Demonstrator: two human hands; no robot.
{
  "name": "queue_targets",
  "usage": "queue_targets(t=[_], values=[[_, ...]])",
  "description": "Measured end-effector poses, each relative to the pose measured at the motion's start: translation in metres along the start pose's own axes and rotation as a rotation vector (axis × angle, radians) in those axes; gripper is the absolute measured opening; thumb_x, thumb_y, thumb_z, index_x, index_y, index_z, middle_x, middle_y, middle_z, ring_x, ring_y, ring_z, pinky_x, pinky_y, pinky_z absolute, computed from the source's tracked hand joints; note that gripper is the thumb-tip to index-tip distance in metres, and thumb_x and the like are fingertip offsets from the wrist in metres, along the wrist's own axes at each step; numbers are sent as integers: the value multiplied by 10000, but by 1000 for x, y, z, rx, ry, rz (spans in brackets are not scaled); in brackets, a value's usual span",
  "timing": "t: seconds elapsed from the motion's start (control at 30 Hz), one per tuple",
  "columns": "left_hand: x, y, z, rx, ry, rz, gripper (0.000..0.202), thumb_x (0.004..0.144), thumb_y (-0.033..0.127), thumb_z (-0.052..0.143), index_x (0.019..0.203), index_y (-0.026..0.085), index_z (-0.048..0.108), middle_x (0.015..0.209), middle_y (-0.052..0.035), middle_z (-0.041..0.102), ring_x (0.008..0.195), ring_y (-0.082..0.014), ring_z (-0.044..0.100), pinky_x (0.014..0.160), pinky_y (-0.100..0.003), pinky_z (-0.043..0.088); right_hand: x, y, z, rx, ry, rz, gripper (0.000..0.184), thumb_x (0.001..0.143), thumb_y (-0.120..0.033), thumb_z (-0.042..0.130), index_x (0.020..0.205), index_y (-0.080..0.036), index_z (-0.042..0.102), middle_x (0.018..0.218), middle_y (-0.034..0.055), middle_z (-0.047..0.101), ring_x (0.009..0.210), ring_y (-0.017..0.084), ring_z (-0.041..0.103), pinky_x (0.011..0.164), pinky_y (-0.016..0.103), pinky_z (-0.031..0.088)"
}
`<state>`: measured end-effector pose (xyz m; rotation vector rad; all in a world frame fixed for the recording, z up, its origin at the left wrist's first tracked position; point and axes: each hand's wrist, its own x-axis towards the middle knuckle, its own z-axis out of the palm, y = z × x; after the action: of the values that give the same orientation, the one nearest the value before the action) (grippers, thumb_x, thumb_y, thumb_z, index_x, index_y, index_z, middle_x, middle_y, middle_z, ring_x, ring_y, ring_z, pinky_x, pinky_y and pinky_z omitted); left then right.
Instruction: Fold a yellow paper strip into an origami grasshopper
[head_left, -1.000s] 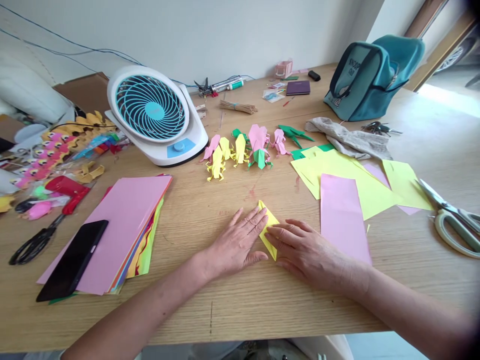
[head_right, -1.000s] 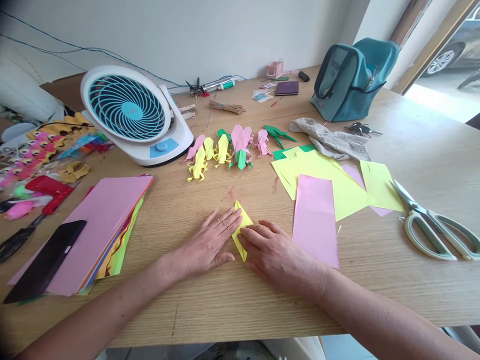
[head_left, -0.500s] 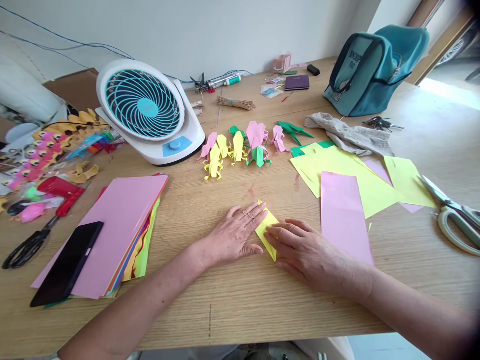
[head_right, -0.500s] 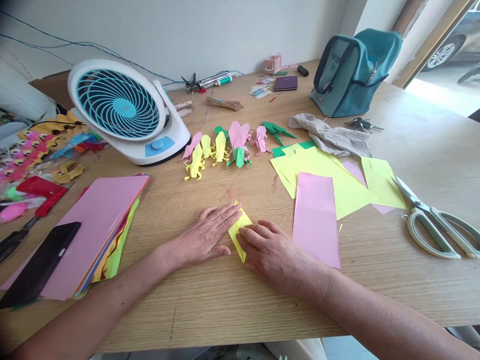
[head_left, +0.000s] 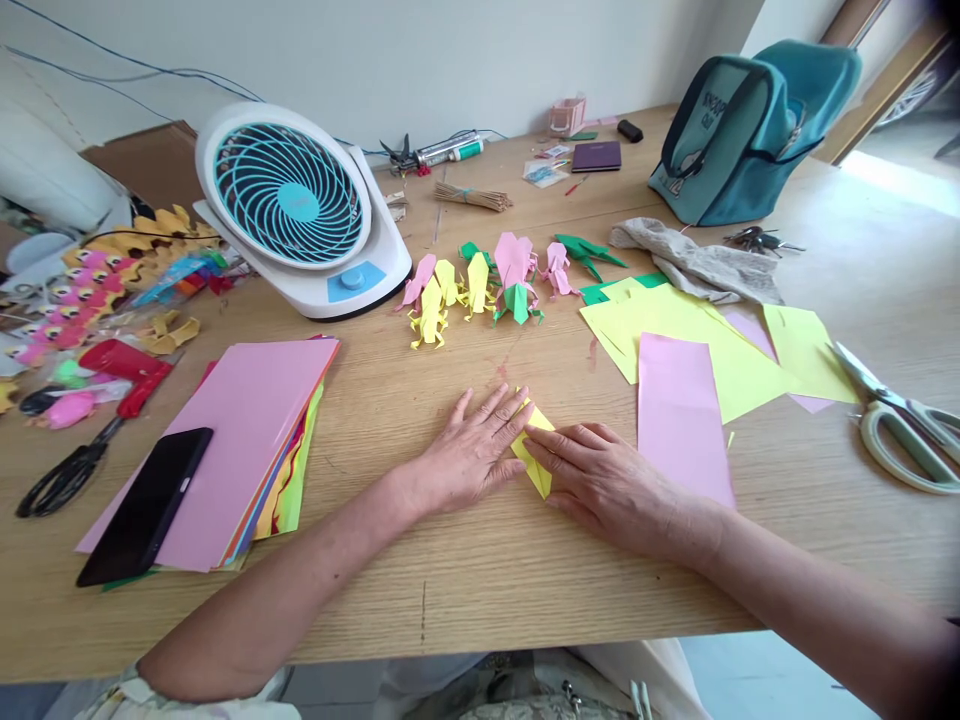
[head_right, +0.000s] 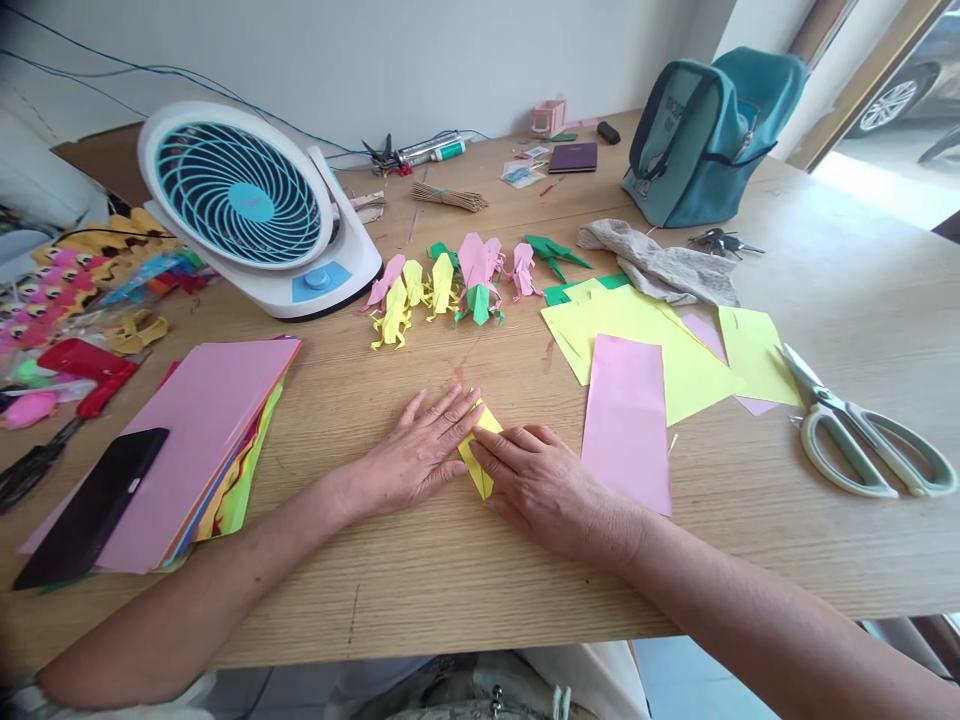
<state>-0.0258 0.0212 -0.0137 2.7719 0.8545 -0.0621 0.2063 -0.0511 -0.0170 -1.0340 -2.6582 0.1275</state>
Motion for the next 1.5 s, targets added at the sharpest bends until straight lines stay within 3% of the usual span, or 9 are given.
queue_targets(t=[0.13, 0.27, 0.43, 0.57, 0.7, 0.87, 1.23, 1.33, 1.5], values=[[4, -6, -11, -96, -6, -30, 510, 1040, 312, 273, 1548, 268, 271, 1622, -73, 286, 1527, -241, 184, 1194, -601, 108, 1, -1, 0, 0, 6, -8, 523, 990, -297, 488, 1478, -117, 436, 1463, 168, 524, 1164, 291, 570, 925, 472, 482], [14, -12, -14, -146, 116, -69, 419, 1039, 285, 301, 1399, 262, 515, 1503, -69, 499, 1470, -219, 339, 1178, -587, 169, 1, -1, -1, -11, -12, -6, 484, 1006, -305, 454, 1447, -106, 473, 1471, 157, 519, 1175, 291, 564, 928, 469, 481], [22, -9, -3, -69, 153, -108, 478, 1027, 433, 368, 1470, 263, 428, 1567, -97, 399, 1504, -270, 254, 1156, -663, 148, 1, -1, 0, -29, -27, -8, 467, 1013, -307, 433, 1421, -90, 496, 1488, 157, 500, 1183, 295, 562, 941, 473, 472], [22, -3, -1, 7, 135, -188, 469, 1032, 383, 353, 1492, 303, 398, 1618, -69, 299, 1524, -307, 172, 1144, -706, 122, 2, -2, -3, -22, -35, -6, 463, 1005, -290, 443, 1413, -81, 506, 1477, 170, 509, 1184, 295, 563, 938, 476, 477], [31, -5, -1, 35, 154, -261, 508, 1019, 418, 362, 1513, 298, 364, 1643, -70, 231, 1528, -327, 137, 1146, -710, 123, 2, -3, -4, -19, -36, -2, 459, 998, -280, 450, 1407, -82, 515, 1465, 175, 520, 1173, 294, 568, 930, 471, 483], [55, -17, -2, 84, 206, -394, 649, 976, 517, 421, 1553, 252, 286, 1647, -144, 186, 1522, -372, 122, 1149, -699, 136, 1, -3, -2, -26, -35, 0, 458, 994, -280, 456, 1399, -76, 522, 1461, 173, 525, 1169, 295, 567, 933, 477, 482], [65, -20, -3, 73, 184, -467, 600, 994, 492, 375, 1559, 316, 271, 1669, -106, 96, 1528, -384, 67, 1175, -670, 99, 1, -2, 3, -14, -25, 0, 471, 997, -299, 456, 1408, -75, 510, 1464, 163, 524, 1176, 306, 563, 942, 485, 470], [66, -14, -3, 49, 212, -497, 621, 990, 448, 411, 1567, 280, 254, 1664, -126, 110, 1525, -396, 76, 1165, -686, 114, 1, -1, 3, -18, -6, -12, 458, 1000, -300, 450, 1398, -83, 517, 1463, 163, 523, 1169, 306, 565, 941, 490, 474], [56, -2, -1, 10, 432, -536, 534, 1005, 367, 390, 1517, 216, 383, 1609, -170, 285, 1496, -394, 203, 1139, -658, 230, 1, 4, -2, 37, 75, -62, 387, 1002, -275, 454, 1345, -125, 551, 1378, 158, 592, 1142, 287, 583, 937, 462, 487]])
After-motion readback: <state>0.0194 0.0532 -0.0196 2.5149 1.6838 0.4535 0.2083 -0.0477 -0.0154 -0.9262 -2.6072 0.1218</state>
